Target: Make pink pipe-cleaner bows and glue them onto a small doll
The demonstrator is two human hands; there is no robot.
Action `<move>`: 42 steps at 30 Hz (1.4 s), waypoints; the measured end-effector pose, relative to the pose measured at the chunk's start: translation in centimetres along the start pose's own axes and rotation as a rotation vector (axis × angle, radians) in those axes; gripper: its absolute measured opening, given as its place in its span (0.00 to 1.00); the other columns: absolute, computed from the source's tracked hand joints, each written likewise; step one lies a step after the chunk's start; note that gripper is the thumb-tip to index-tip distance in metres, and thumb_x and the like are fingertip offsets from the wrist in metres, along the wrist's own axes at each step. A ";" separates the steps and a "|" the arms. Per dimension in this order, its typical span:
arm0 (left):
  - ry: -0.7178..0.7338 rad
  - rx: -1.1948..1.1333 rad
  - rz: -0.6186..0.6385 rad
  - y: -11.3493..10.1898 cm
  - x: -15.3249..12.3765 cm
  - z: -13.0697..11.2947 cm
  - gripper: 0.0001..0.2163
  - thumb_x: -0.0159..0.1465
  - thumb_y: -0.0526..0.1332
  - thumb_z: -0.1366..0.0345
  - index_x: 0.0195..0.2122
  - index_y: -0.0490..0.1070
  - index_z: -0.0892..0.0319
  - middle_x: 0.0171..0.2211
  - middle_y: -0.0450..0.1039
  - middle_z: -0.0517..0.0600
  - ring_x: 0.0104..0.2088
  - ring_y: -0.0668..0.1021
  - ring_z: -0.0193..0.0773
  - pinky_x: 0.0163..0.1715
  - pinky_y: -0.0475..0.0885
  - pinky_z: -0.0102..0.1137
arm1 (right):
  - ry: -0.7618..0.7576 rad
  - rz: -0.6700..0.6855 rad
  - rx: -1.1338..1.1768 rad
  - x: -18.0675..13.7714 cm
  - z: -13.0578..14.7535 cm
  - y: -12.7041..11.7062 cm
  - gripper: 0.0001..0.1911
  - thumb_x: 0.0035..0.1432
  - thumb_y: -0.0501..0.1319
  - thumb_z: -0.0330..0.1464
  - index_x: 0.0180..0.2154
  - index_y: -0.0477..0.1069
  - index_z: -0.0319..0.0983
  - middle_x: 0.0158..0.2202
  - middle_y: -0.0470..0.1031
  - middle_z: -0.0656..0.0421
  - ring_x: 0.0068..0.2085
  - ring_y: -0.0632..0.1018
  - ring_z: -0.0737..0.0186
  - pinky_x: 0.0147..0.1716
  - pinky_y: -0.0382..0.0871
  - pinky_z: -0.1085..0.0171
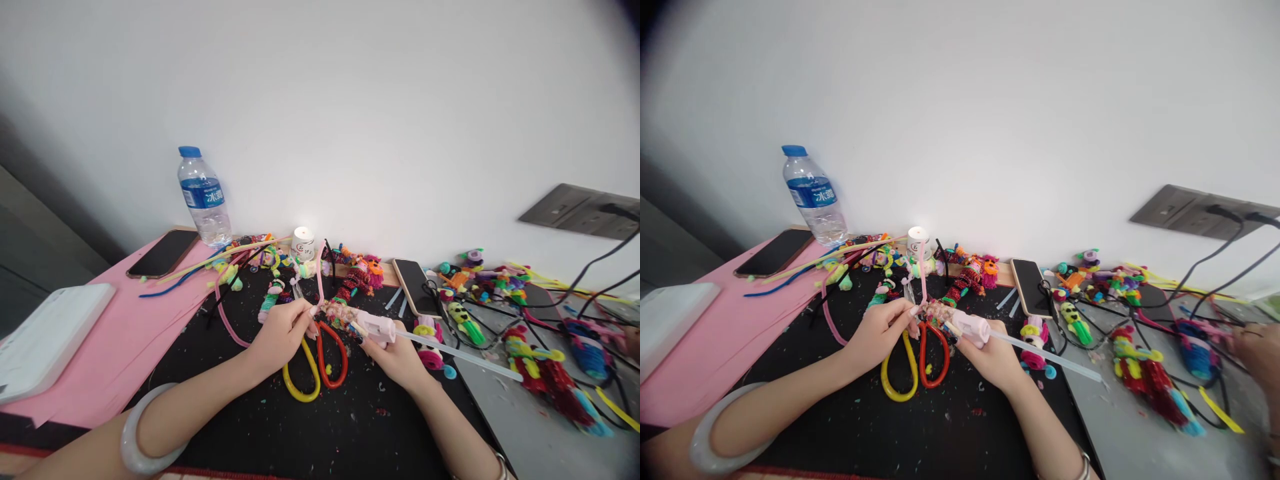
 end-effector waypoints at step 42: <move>0.038 0.010 -0.029 -0.3 0.4 0.6 0.11 0.65 0.49 0.64 0.28 0.66 0.59 0.24 0.72 0.46 0.25 0.76 0.31 0.29 0.68 0.25 | 0.206 -0.365 -0.648 0.2 -4.7 -1.7 0.27 0.49 0.57 0.32 0.51 0.60 0.29 0.48 0.66 0.42 0.50 0.66 0.41 0.49 0.60 0.46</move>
Point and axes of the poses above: each hand's wrist, its own x-axis towards the middle knuckle, its own y-axis out of the palm, z = x × y, the point moved 4 cm from there along x, towards the middle knuckle
